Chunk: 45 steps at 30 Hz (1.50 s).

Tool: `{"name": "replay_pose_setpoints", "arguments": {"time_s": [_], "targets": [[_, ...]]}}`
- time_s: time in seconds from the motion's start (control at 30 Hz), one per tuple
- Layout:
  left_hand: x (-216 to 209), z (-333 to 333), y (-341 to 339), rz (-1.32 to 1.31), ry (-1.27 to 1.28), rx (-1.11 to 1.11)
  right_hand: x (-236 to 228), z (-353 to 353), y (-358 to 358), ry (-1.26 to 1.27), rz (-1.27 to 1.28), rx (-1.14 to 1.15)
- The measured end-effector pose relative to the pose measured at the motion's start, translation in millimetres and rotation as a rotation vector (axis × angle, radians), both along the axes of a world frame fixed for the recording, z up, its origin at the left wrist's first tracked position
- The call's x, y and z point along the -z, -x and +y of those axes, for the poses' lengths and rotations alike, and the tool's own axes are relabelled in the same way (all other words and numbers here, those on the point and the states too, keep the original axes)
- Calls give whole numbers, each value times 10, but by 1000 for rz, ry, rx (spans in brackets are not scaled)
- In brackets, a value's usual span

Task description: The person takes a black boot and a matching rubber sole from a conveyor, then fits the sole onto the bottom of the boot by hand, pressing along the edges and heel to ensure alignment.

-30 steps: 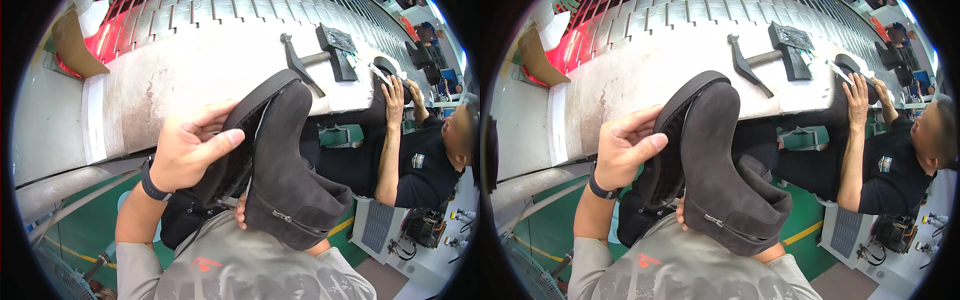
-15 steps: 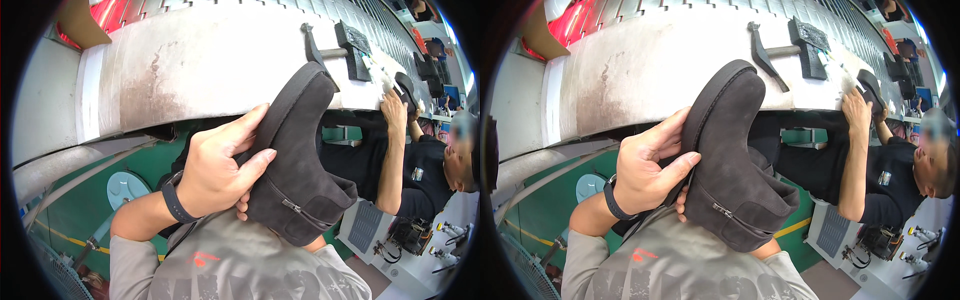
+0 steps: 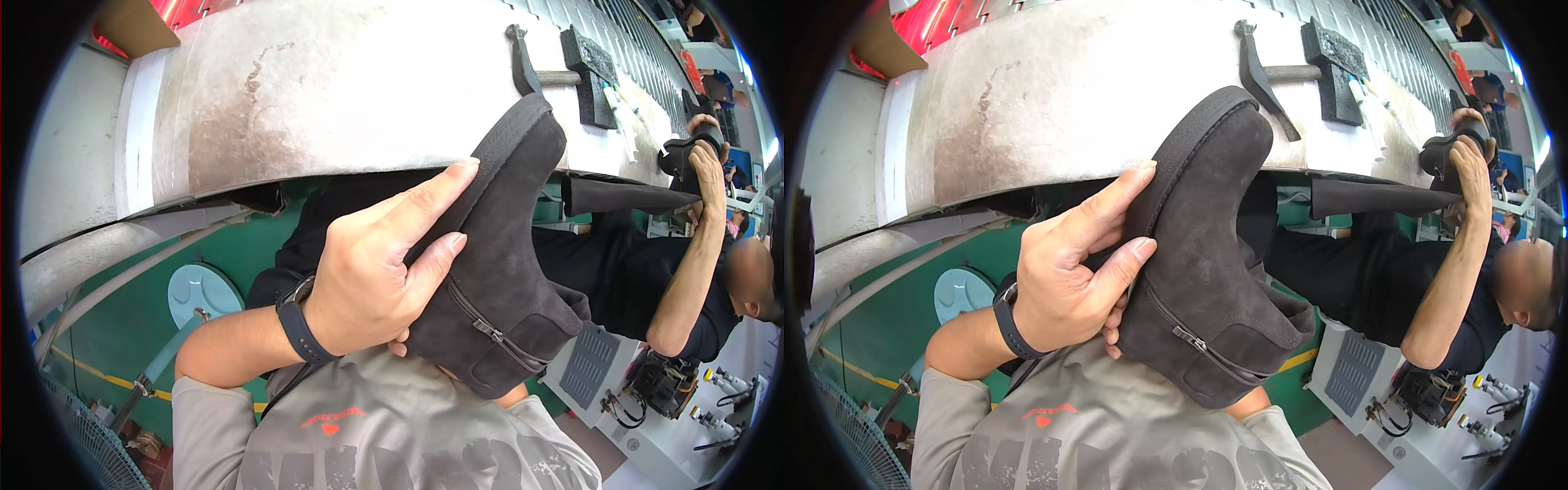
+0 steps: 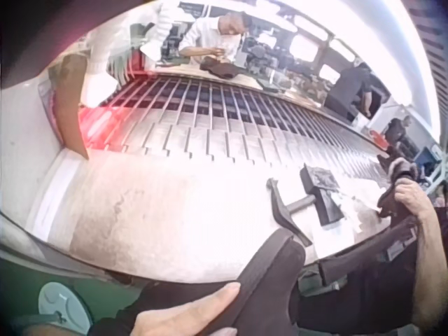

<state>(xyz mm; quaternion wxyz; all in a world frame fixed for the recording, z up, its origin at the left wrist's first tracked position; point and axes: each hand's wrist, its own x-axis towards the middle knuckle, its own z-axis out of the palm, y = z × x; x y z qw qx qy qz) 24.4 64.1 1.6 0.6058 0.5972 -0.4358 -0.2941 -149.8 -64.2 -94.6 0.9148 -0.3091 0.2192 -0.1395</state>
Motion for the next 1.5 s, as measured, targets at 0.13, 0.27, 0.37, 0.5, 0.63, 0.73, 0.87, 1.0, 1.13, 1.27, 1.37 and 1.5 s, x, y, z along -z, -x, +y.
{"name": "replay_pose_setpoints", "arguments": {"time_s": [0.13,0.27,0.37,0.5,0.63,0.73,0.87,1.0,1.13,1.27,1.37,1.5], "targets": [[8,-12,8,-20,-3,-45,7,-17,10,-4,7,7],[60,-19,47,-60,-28,-51,32,-27,6,0,15,13],[81,-48,79,-350,102,-70,21,-32,10,-2,20,16],[-16,-90,-58,-463,179,-42,-99,-27,5,16,26,14],[-251,-183,-329,-353,226,-5,-386,95,7,56,46,-2],[-406,-302,-400,-293,286,18,-643,261,28,29,112,-3],[-479,-406,-416,-498,362,44,-897,346,28,429,215,-105],[-480,-416,-477,-376,477,99,-1013,341,-27,624,180,-20],[-659,-433,-683,-538,549,136,-1105,310,-40,545,110,95],[-1013,-491,-847,-361,210,169,-1059,37,-291,396,-48,263],[-1188,-587,-963,-234,80,229,-801,-122,-849,928,-94,470],[-1050,-876,-1004,-545,90,78,-659,-271,-1257,1742,314,627]]}}
